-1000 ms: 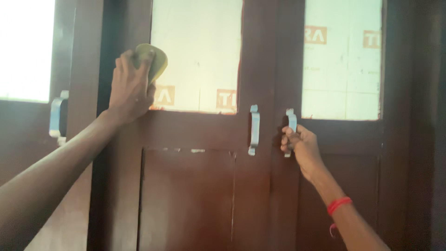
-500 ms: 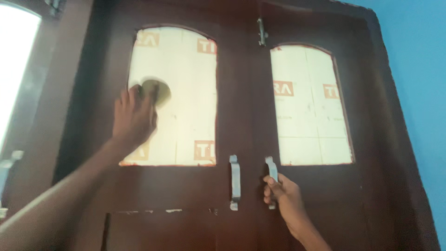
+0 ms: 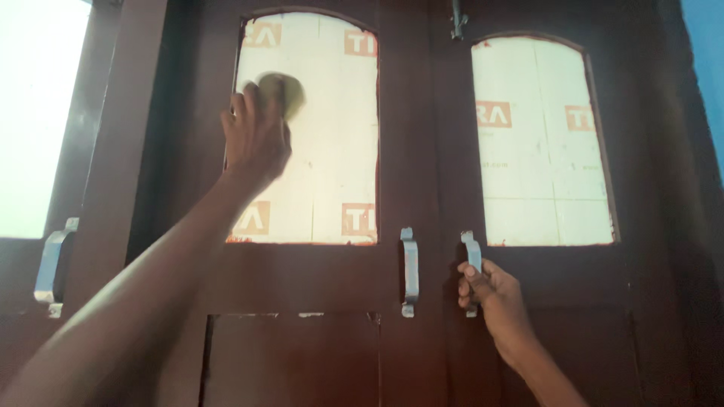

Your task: The person cleans the cabinet doors by rubbing the wooden surfaces and window panels with a sponge.

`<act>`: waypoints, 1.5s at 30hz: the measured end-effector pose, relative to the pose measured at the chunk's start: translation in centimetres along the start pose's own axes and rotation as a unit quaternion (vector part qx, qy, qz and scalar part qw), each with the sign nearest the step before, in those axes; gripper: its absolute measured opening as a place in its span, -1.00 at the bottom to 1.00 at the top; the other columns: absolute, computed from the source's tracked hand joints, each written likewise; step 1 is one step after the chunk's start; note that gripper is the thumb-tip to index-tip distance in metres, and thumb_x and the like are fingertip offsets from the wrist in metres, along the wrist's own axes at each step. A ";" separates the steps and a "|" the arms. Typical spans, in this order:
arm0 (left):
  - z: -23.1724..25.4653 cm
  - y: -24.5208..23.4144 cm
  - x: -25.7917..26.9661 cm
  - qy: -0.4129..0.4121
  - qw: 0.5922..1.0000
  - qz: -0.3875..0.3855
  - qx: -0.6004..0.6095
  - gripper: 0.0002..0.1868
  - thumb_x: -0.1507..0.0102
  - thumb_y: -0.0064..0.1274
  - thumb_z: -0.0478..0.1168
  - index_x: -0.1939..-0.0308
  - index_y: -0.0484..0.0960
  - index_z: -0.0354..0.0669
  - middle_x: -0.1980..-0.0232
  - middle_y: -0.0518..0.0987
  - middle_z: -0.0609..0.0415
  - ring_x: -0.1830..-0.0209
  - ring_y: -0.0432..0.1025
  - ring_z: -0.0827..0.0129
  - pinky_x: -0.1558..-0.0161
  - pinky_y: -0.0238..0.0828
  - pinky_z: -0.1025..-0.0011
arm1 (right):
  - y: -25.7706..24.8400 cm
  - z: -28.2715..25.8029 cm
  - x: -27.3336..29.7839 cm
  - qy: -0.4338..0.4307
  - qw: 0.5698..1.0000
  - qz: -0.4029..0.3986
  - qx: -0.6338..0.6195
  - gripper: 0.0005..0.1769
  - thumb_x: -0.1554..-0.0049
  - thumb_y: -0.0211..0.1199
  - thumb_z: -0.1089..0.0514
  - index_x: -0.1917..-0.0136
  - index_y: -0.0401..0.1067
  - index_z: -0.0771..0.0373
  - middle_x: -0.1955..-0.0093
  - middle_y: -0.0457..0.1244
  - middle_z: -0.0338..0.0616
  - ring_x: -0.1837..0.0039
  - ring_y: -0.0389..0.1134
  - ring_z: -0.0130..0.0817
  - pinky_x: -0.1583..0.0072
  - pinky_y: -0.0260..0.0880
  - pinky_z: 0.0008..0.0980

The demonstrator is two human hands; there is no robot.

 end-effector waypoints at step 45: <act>-3.9 1.9 -2.4 -0.150 0.978 -0.126 0.071 -0.13 -0.38 -0.05 -0.01 -0.67 -0.09 -0.20 -0.54 0.05 -0.54 -0.57 -0.02 -0.39 -0.37 0.16 -0.29 | -0.1 -0.1 0.3 -0.006 1.000 0.024 -0.008 -0.58 -0.25 0.12 -0.08 -0.11 0.50 0.32 0.35 0.26 -0.17 0.27 0.31 -0.38 0.13 0.40 -0.35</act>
Point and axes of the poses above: each hand's wrist, its own x-axis away from the middle knuckle, its own y-axis out of the palm, z = x × y, the point moved 9 cm from there along -x, towards the middle knuckle
